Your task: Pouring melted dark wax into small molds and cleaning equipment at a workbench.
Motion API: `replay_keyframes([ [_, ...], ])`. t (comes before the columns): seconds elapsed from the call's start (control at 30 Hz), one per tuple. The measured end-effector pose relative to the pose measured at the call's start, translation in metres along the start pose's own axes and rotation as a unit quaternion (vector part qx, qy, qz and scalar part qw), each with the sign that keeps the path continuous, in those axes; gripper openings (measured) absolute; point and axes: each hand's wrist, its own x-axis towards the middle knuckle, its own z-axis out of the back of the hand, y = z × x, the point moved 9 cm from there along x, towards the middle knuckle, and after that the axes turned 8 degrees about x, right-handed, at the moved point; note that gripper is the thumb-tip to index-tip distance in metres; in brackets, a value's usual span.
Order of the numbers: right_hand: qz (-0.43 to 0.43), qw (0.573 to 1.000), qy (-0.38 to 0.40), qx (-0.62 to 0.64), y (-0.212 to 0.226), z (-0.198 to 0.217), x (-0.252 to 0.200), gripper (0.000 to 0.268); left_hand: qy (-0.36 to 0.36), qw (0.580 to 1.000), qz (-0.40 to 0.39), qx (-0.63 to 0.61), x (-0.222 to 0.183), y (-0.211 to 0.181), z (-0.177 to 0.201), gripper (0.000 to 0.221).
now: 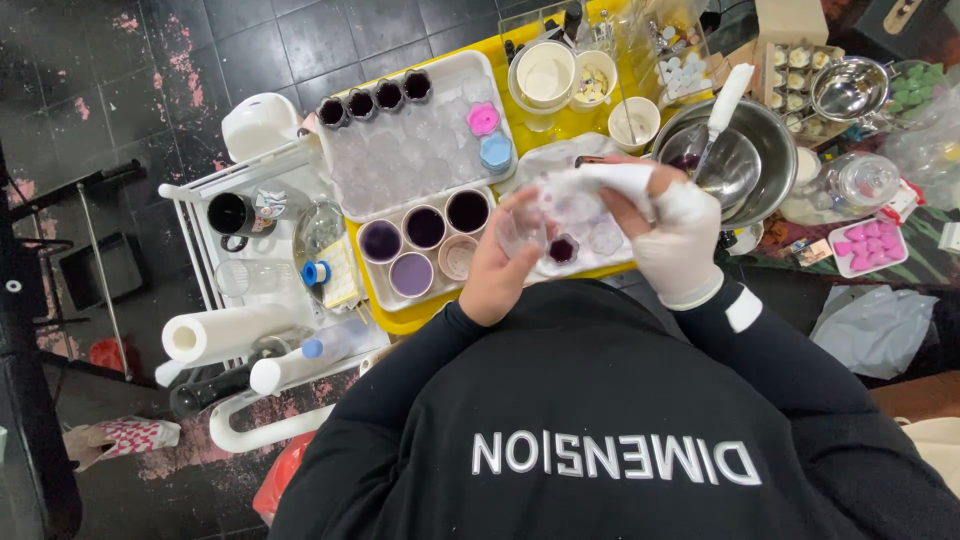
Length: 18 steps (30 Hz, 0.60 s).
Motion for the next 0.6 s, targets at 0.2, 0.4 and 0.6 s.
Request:
replay_keyframes([
  [0.2, 0.282, 0.904, 0.160, -0.280, 0.048, -0.070, -0.019, 0.040, -0.115, 0.992, 0.007, -0.057, 0.012, 0.003, -0.001, 0.044],
  [0.4, 0.378, 0.855, 0.244, -0.257, 0.032, -0.069, -0.040, 0.037, -0.006, 0.954, 0.008, -0.301, 0.011, -0.010, -0.016, 0.050],
  [0.6, 0.339, 0.884, 0.202, -0.250, 0.028, -0.064, -0.031, 0.042, -0.052, 0.968, 0.057, -0.239, 0.004, -0.004, -0.020, 0.063],
])
